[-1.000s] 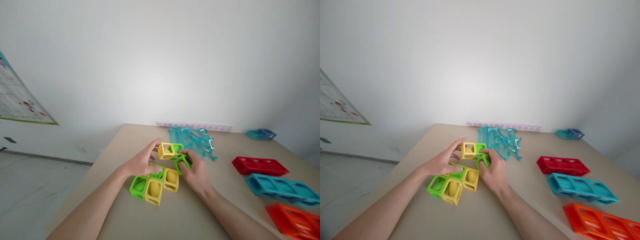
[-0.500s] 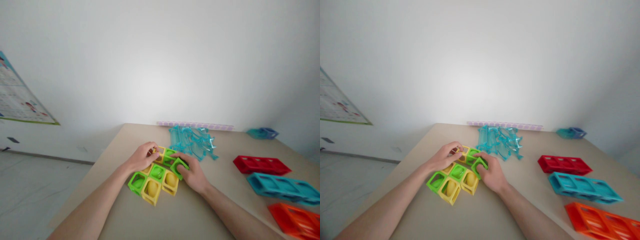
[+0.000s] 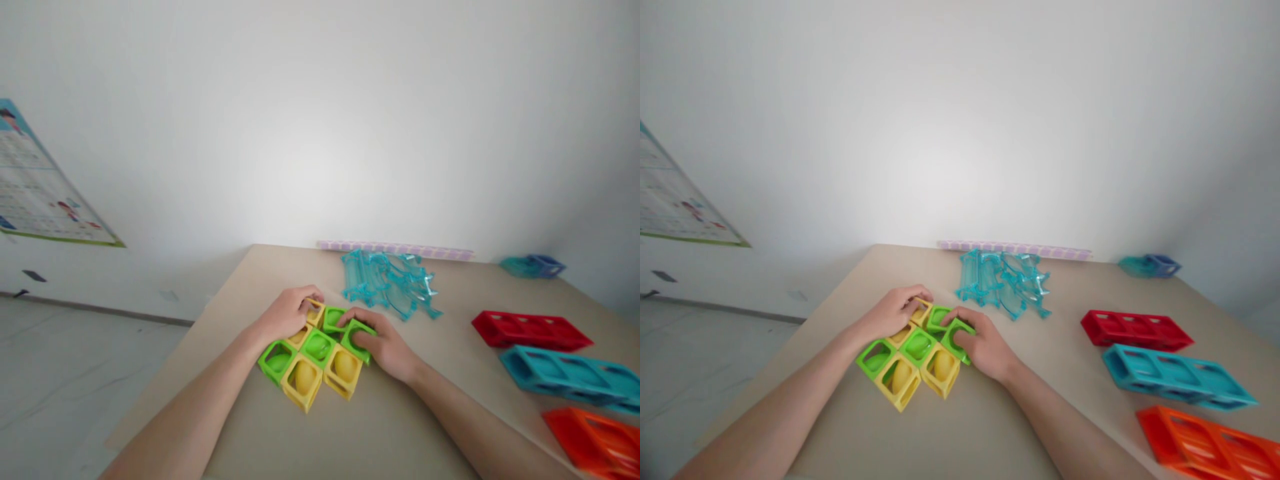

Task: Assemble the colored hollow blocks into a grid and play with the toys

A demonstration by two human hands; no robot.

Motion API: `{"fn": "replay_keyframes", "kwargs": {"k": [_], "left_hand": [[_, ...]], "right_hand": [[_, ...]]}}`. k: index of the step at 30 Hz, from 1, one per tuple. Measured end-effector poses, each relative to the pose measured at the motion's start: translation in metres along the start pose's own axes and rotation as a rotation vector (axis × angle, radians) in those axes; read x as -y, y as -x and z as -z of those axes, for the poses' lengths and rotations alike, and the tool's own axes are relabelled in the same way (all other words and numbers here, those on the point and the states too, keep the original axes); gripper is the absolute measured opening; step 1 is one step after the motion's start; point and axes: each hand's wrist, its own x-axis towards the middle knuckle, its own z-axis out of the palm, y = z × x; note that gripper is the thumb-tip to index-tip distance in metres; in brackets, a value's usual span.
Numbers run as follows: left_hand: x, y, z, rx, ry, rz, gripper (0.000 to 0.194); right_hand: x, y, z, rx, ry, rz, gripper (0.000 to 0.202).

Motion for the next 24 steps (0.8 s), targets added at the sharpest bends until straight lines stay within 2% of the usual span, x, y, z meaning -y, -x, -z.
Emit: {"fn": "replay_keyframes", "kwargs": {"k": [5,10,13,15,18,20,24], "left_hand": [[0.003,-0.002,0.000,0.032,-0.075,-0.005,0.038],[0.009,-0.002,0.004,0.034,-0.190,0.034,0.035],[0.000,0.003,0.009,-0.014,-0.210,0.023,0.038],[-0.011,0.008,0.011,-0.052,-0.164,-0.091,0.054],[-0.026,0.013,0.012,0.028,-0.093,-0.300,0.065],[-0.029,0.013,0.010,0.060,-0.060,-0.338,0.061],[-0.023,0.010,0.007,0.020,-0.036,-0.290,0.043]], "right_hand": [[-0.007,-0.001,0.001,-0.104,-0.147,0.004,0.020],[-0.009,-0.002,0.002,-0.234,-0.611,-0.060,0.023],[-0.005,-0.003,0.003,-0.218,-0.752,-0.062,0.025],[-0.003,-0.003,0.001,-0.196,-0.775,-0.070,0.026],[0.001,-0.004,-0.004,-0.150,-0.771,-0.081,0.026],[0.002,-0.004,-0.006,-0.114,-0.769,-0.089,0.026],[0.002,-0.004,-0.008,-0.093,-0.781,-0.097,0.032]]}}
